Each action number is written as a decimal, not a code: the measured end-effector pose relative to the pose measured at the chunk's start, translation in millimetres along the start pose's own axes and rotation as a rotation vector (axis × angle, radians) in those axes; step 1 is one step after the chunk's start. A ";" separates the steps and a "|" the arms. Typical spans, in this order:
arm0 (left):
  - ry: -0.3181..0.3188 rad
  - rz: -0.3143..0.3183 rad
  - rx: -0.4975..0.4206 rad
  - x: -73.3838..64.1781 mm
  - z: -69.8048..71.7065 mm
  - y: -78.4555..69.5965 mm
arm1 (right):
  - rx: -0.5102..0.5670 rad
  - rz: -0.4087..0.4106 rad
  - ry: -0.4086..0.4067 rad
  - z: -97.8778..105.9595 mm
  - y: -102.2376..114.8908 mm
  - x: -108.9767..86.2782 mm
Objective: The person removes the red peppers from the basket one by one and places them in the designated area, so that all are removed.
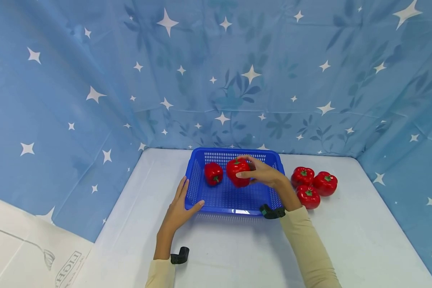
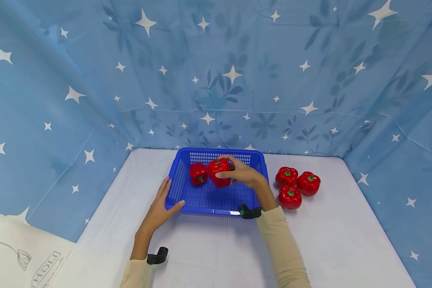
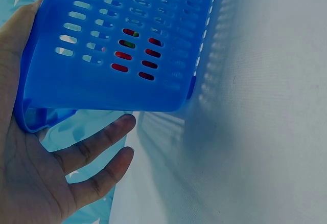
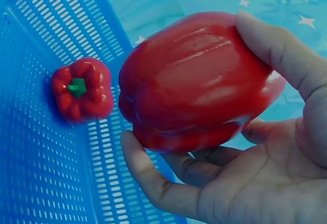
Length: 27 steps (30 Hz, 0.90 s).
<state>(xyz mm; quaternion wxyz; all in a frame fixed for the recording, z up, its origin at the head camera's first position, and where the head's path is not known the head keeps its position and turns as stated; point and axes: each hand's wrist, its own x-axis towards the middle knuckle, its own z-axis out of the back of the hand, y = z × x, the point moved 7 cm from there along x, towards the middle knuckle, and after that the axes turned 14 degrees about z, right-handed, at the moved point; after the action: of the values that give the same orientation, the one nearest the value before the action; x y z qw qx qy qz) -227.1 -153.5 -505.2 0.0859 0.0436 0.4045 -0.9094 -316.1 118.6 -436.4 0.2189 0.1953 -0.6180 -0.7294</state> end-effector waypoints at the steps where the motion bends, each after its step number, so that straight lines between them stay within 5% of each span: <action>1: -0.002 -0.003 -0.001 0.3 0.1 -0.4 | -0.013 0.004 -0.009 2.1 0.8 -1.5; 27: -0.015 -0.006 0.011 -0.3 -0.5 -1.2 | -0.029 0.102 -0.215 47.2 9.5 -56.4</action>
<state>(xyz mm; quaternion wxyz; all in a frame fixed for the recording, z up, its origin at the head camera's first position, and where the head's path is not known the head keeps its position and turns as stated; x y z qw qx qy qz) -227.0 -152.3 -504.7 0.0862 0.0361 0.3992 -0.9121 -294.8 187.4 -418.6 0.1910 0.0809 -0.6363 -0.7430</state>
